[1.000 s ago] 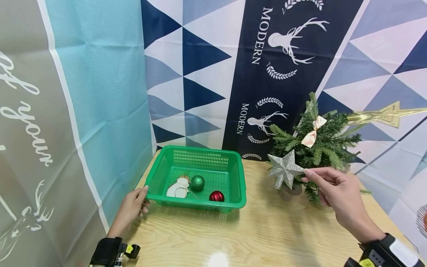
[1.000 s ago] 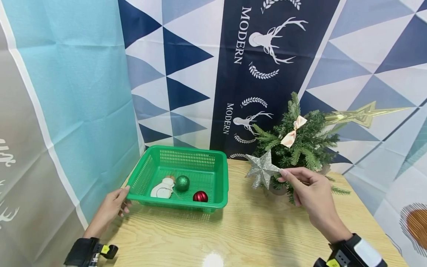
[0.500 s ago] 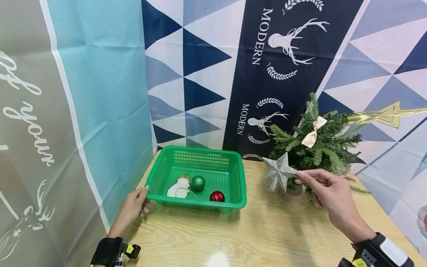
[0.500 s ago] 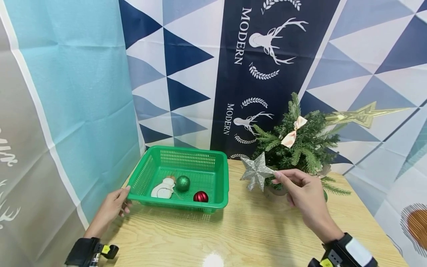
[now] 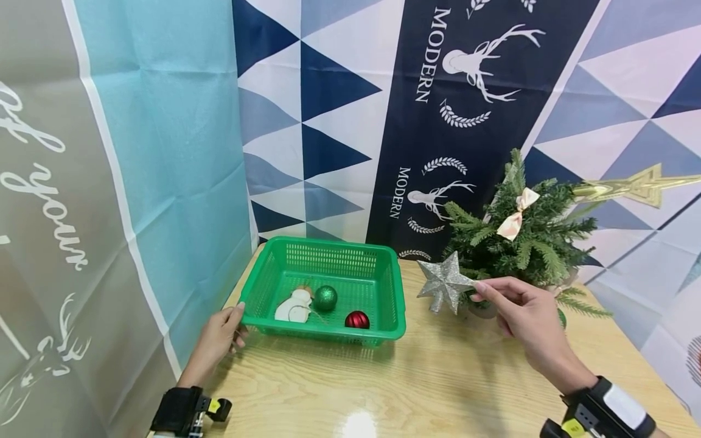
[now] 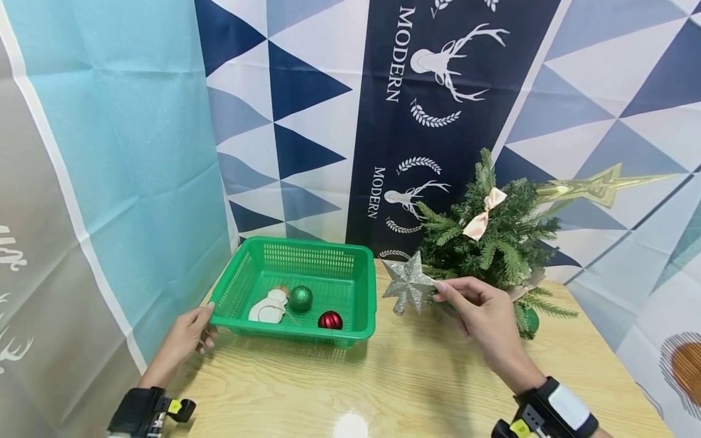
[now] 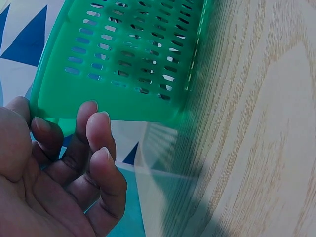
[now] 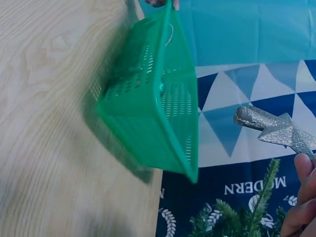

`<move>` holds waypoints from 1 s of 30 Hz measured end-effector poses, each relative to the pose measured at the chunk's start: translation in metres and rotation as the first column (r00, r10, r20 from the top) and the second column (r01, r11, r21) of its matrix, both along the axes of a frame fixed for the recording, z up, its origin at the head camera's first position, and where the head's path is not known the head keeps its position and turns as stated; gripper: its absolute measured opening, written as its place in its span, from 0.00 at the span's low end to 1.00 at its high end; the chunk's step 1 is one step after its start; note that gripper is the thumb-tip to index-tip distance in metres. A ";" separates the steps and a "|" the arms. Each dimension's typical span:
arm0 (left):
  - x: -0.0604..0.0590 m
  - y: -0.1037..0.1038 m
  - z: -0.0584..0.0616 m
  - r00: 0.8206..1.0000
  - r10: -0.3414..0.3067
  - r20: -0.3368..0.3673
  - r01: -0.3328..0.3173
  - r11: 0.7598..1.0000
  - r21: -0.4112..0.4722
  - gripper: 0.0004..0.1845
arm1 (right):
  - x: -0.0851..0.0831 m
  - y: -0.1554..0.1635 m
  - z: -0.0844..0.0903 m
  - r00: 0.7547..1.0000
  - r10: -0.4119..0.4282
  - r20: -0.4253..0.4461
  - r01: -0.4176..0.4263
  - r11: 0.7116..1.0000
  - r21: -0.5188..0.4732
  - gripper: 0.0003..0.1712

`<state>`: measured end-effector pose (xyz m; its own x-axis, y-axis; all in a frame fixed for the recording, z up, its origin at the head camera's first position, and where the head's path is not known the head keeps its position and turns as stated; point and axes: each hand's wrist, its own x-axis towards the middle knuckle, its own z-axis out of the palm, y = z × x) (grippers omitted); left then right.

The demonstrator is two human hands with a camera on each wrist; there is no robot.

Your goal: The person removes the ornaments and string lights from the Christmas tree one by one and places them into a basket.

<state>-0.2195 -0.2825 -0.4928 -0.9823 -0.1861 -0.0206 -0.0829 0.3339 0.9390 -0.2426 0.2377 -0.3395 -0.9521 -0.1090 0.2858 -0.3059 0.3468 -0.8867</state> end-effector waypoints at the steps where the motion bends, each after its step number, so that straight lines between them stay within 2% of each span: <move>1: 0.000 0.000 0.001 1.000 0.002 0.012 -0.002 1.000 0.005 0.34 | 0.000 -0.002 0.000 1.000 0.000 0.003 0.000 1.000 -0.001 0.16; 3: 0.000 0.001 0.002 1.000 0.006 0.018 -0.006 1.000 0.009 0.34 | -0.001 -0.005 -0.001 1.000 -0.002 0.004 0.002 1.000 0.007 0.17; 6: 0.000 0.000 0.001 1.000 -0.005 -0.013 0.005 1.000 -0.003 0.32 | -0.002 -0.011 -0.002 1.000 0.001 0.002 -0.001 1.000 0.009 0.17; 9: -0.001 -0.003 -0.004 1.000 -0.013 -0.025 0.013 1.000 -0.015 0.32 | -0.003 -0.015 -0.002 1.000 0.013 -0.001 -0.013 1.000 0.006 0.17; 10: -0.005 -0.005 -0.011 0.999 -0.011 -0.030 0.010 1.000 -0.021 0.34 | -0.003 -0.016 -0.003 1.000 0.018 -0.001 -0.018 1.000 0.005 0.17; 16: -0.002 -0.002 -0.003 1.000 0.008 0.010 -0.008 1.000 -0.001 0.33 | -0.004 -0.021 -0.006 1.000 0.025 -0.001 -0.025 0.999 0.036 0.17; 17: 0.002 0.001 0.005 1.000 0.005 0.018 -0.005 1.000 0.001 0.31 | -0.004 -0.022 -0.007 1.000 0.025 0.000 -0.025 0.999 0.036 0.17; 23: 0.000 0.001 0.002 1.000 0.008 0.004 -0.008 1.000 0.000 0.32 | -0.007 -0.030 -0.012 0.999 0.041 0.005 -0.041 0.999 -0.016 0.18; 30: 0.000 0.000 -0.001 0.999 -0.004 -0.038 0.003 1.000 -0.021 0.33 | -0.008 -0.036 -0.016 0.999 0.034 -0.001 -0.034 0.999 0.042 0.17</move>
